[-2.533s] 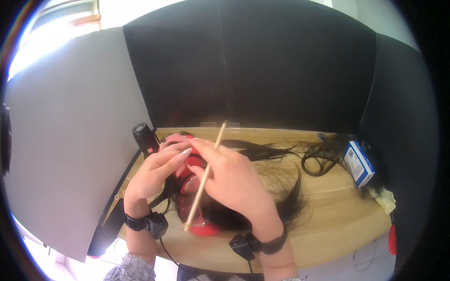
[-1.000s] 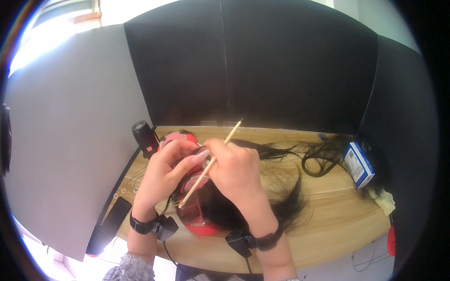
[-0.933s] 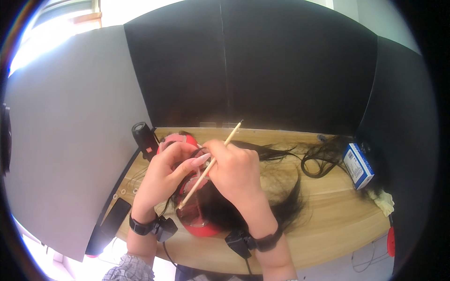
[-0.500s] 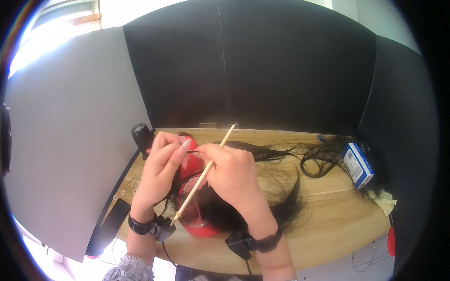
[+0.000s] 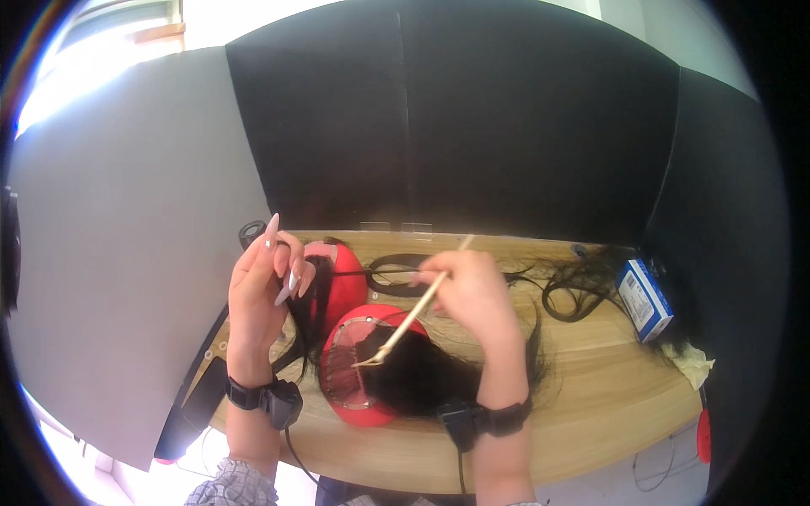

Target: The recorder is sewing hair extensions onto a wig cap on a mannequin head using a needle and thread.

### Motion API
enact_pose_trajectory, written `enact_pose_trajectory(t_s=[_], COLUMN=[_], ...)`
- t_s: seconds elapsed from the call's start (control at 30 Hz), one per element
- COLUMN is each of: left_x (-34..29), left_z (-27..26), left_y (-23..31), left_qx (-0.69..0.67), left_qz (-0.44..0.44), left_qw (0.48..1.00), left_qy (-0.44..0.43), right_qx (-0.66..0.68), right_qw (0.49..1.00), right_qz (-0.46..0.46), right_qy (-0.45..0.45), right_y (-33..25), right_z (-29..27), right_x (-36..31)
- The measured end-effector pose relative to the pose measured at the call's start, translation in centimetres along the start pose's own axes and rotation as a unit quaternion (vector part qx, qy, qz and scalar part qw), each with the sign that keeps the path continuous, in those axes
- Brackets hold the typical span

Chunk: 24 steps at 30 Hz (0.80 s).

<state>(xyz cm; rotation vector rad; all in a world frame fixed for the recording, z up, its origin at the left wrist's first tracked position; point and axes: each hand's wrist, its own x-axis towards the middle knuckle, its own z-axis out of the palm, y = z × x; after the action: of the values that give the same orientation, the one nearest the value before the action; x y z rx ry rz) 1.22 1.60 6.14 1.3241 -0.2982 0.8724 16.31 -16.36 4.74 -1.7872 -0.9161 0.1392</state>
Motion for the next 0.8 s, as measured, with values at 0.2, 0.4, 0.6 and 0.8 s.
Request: enact_pose_trajectory(t_s=[0.2, 0.4, 0.6, 0.8], left_x=[-0.1, -0.7, -0.9, -0.9], left_z=[-0.6, 0.3, 0.6, 1.1], left_y=[-0.9, -0.7, -1.1, -1.1], left_qx=[0.086, 0.125, 0.138, 0.184], left_qz=[-0.099, -0.176, -0.179, -0.167], left_qw=[0.989, 0.970, 0.966, 0.961], left_qy=[-0.065, -0.114, -0.124, -0.122], right_qx=[-0.346, 0.029, -0.048, -0.113], right_qw=[0.926, 0.995, 0.950, 0.922], right_qz=[-0.057, -0.087, -0.306, -0.364], right_qy=[0.139, -0.027, 0.026, 0.073], right_y=[0.9, -4.2, -3.3, -2.4], right_z=[-1.6, 1.5, 3.0, 3.3], right_x=[-0.9, -2.7, -2.4, -1.7])
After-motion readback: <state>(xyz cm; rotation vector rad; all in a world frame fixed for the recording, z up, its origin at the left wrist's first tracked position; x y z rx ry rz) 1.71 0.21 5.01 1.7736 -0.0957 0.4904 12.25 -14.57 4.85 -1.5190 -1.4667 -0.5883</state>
